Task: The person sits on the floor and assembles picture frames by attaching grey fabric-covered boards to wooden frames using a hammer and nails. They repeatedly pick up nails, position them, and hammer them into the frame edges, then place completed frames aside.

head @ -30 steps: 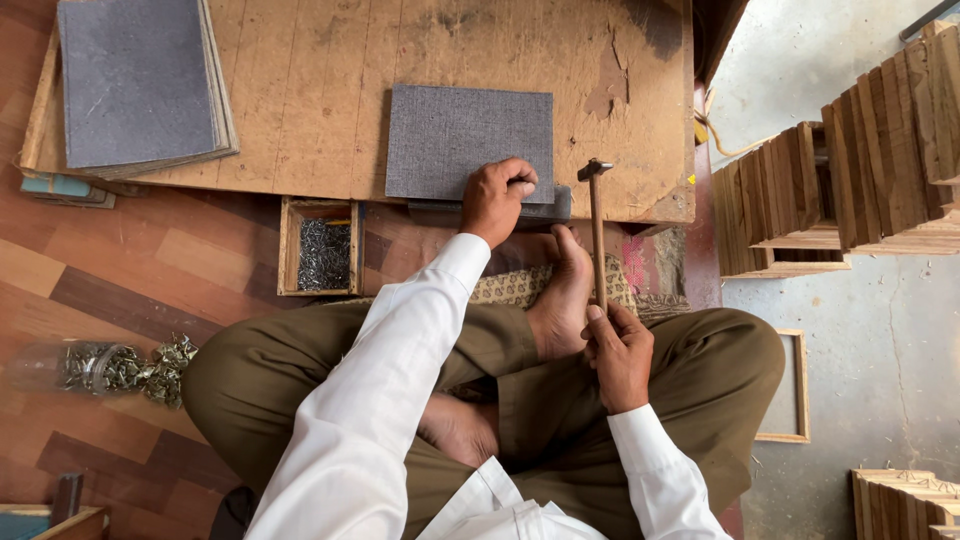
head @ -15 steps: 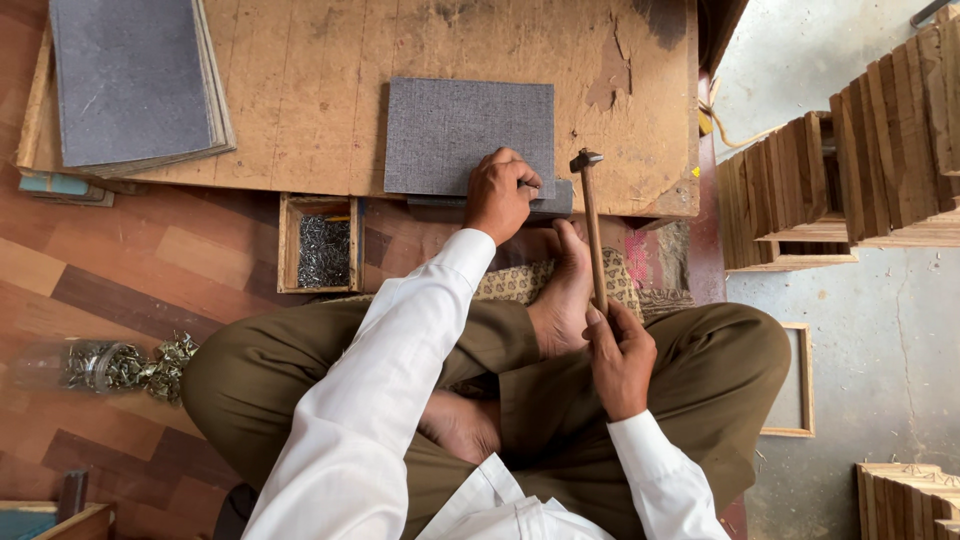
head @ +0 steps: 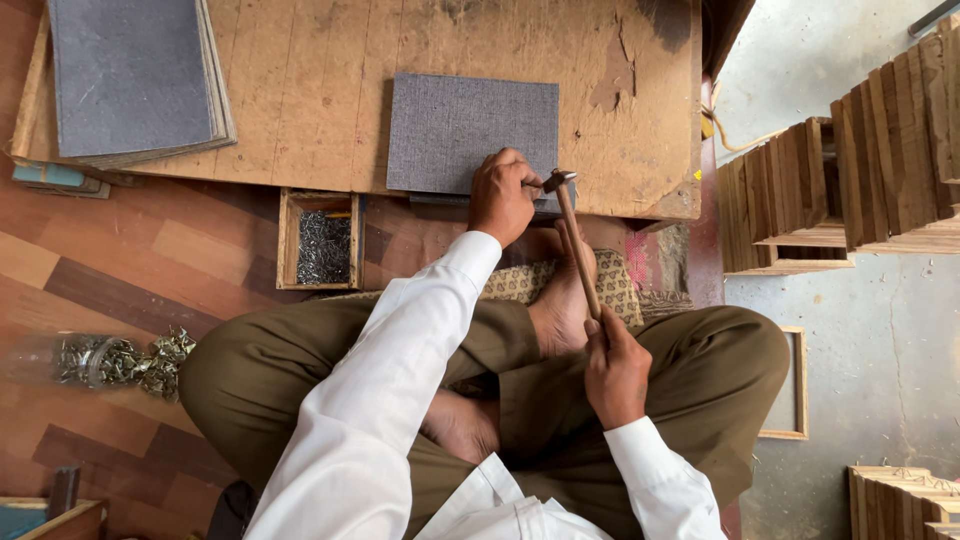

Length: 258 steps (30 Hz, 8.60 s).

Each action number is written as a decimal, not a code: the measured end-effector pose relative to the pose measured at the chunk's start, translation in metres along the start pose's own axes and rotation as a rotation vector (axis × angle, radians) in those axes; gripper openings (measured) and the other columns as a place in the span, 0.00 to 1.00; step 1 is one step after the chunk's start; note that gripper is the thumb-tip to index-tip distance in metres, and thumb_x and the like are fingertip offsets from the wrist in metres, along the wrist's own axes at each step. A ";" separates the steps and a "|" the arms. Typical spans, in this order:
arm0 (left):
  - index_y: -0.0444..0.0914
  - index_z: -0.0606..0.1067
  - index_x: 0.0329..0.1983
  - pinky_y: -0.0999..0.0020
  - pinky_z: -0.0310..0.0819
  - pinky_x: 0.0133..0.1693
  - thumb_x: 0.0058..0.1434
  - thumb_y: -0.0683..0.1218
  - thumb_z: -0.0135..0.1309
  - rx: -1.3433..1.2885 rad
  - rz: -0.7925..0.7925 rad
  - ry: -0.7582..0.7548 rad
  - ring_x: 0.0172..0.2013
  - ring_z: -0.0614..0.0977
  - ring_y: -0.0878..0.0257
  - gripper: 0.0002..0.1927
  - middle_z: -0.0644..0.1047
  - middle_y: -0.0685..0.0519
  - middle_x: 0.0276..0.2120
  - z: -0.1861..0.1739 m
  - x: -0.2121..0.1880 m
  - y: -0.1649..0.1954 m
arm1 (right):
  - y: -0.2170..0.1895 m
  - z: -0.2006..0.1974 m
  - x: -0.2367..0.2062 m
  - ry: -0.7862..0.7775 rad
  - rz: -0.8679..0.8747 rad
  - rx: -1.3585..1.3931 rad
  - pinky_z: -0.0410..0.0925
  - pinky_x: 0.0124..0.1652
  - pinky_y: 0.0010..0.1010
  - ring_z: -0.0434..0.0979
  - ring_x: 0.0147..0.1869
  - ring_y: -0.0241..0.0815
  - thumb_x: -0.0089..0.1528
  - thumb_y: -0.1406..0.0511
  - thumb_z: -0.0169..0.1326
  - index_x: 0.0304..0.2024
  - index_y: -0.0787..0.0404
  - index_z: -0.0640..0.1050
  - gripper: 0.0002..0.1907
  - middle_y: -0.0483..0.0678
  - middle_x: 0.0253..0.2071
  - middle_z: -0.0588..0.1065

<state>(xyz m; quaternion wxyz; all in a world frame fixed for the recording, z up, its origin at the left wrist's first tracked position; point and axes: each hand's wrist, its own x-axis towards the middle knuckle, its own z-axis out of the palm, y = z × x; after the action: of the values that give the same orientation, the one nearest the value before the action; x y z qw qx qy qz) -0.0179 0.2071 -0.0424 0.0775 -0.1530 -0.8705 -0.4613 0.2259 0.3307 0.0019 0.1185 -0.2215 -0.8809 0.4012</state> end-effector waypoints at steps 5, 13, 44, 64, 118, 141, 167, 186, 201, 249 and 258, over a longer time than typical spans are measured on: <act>0.36 0.82 0.26 0.58 0.74 0.51 0.53 0.36 0.63 -0.009 -0.007 -0.014 0.45 0.79 0.52 0.03 0.80 0.52 0.38 0.000 0.000 -0.001 | 0.003 0.002 -0.001 0.150 -0.276 0.029 0.71 0.38 0.30 0.79 0.35 0.43 0.68 0.67 0.56 0.56 0.67 0.77 0.15 0.60 0.36 0.78; 0.36 0.81 0.30 0.59 0.75 0.51 0.51 0.33 0.63 -0.110 0.032 -0.035 0.45 0.81 0.53 0.06 0.80 0.48 0.42 0.003 0.001 -0.016 | -0.006 -0.012 -0.004 0.126 -0.193 0.157 0.71 0.40 0.26 0.76 0.38 0.37 0.69 0.69 0.57 0.60 0.66 0.77 0.16 0.54 0.38 0.80; 0.34 0.74 0.40 0.58 0.77 0.46 0.49 0.27 0.52 -0.134 0.046 0.065 0.44 0.81 0.47 0.17 0.78 0.44 0.42 0.004 0.008 -0.027 | -0.002 0.010 0.009 0.118 -0.198 0.033 0.72 0.40 0.31 0.82 0.37 0.42 0.68 0.71 0.57 0.55 0.66 0.78 0.13 0.58 0.37 0.79; 0.35 0.83 0.48 0.53 0.70 0.59 0.49 0.36 0.67 0.257 -0.120 0.168 0.55 0.77 0.41 0.21 0.77 0.38 0.54 -0.126 -0.039 -0.057 | 0.001 0.011 0.010 -0.027 -0.134 -0.148 0.71 0.39 0.49 0.79 0.42 0.66 0.66 0.62 0.54 0.54 0.61 0.79 0.16 0.64 0.39 0.79; 0.37 0.83 0.36 0.49 0.80 0.49 0.56 0.39 0.57 0.732 -0.589 -0.551 0.45 0.85 0.41 0.07 0.83 0.38 0.43 -0.194 -0.053 -0.154 | 0.005 0.041 0.026 -0.109 -0.107 0.016 0.74 0.39 0.43 0.83 0.42 0.60 0.65 0.60 0.55 0.57 0.53 0.79 0.17 0.62 0.38 0.80; 0.36 0.77 0.38 0.70 0.87 0.35 0.64 0.38 0.55 -0.430 -0.377 -0.127 0.34 0.88 0.63 0.01 0.84 0.50 0.35 -0.169 -0.028 -0.072 | 0.008 0.047 0.019 -0.116 -0.146 -0.036 0.73 0.41 0.42 0.83 0.43 0.60 0.66 0.61 0.55 0.56 0.61 0.79 0.18 0.63 0.40 0.80; 0.39 0.81 0.28 0.62 0.71 0.55 0.52 0.37 0.66 -0.068 -0.102 0.018 0.51 0.76 0.55 0.05 0.75 0.55 0.46 -0.098 -0.014 -0.084 | 0.006 0.053 0.020 -0.116 -0.151 -0.037 0.74 0.41 0.40 0.84 0.43 0.56 0.67 0.62 0.56 0.56 0.61 0.79 0.17 0.62 0.40 0.80; 0.38 0.81 0.30 0.61 0.72 0.53 0.52 0.36 0.65 -0.022 -0.079 0.114 0.48 0.75 0.53 0.05 0.77 0.54 0.42 -0.095 -0.020 -0.084 | -0.028 0.062 0.009 -0.078 -0.383 -0.027 0.74 0.39 0.39 0.84 0.41 0.56 0.67 0.66 0.57 0.56 0.63 0.79 0.16 0.62 0.40 0.80; 0.37 0.82 0.30 0.61 0.75 0.52 0.51 0.32 0.60 -0.121 -0.094 0.173 0.48 0.81 0.54 0.08 0.80 0.51 0.43 -0.095 -0.024 -0.092 | -0.009 0.071 0.015 -0.160 -0.143 -0.050 0.72 0.34 0.36 0.82 0.31 0.47 0.67 0.62 0.56 0.55 0.60 0.81 0.16 0.59 0.30 0.79; 0.37 0.78 0.37 0.62 0.78 0.44 0.52 0.30 0.55 -0.159 -0.122 0.252 0.41 0.83 0.53 0.13 0.82 0.48 0.39 -0.091 -0.020 -0.097 | -0.017 0.070 0.020 -0.014 -0.504 -0.056 0.73 0.38 0.38 0.83 0.39 0.57 0.66 0.69 0.57 0.55 0.62 0.79 0.14 0.61 0.39 0.80; 0.36 0.78 0.49 0.65 0.78 0.46 0.57 0.36 0.59 -0.294 -0.181 0.345 0.41 0.82 0.58 0.15 0.78 0.49 0.45 -0.089 -0.022 -0.117 | 0.008 0.032 0.048 -0.115 0.260 0.656 0.56 0.21 0.26 0.62 0.23 0.33 0.72 0.64 0.50 0.54 0.65 0.78 0.13 0.44 0.25 0.70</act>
<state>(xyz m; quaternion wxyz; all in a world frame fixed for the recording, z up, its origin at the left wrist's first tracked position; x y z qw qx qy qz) -0.0371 0.0677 -0.0896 0.1599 -0.0029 -0.7780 -0.6075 0.1738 0.3374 -0.0236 0.0815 -0.2587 -0.6748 0.6863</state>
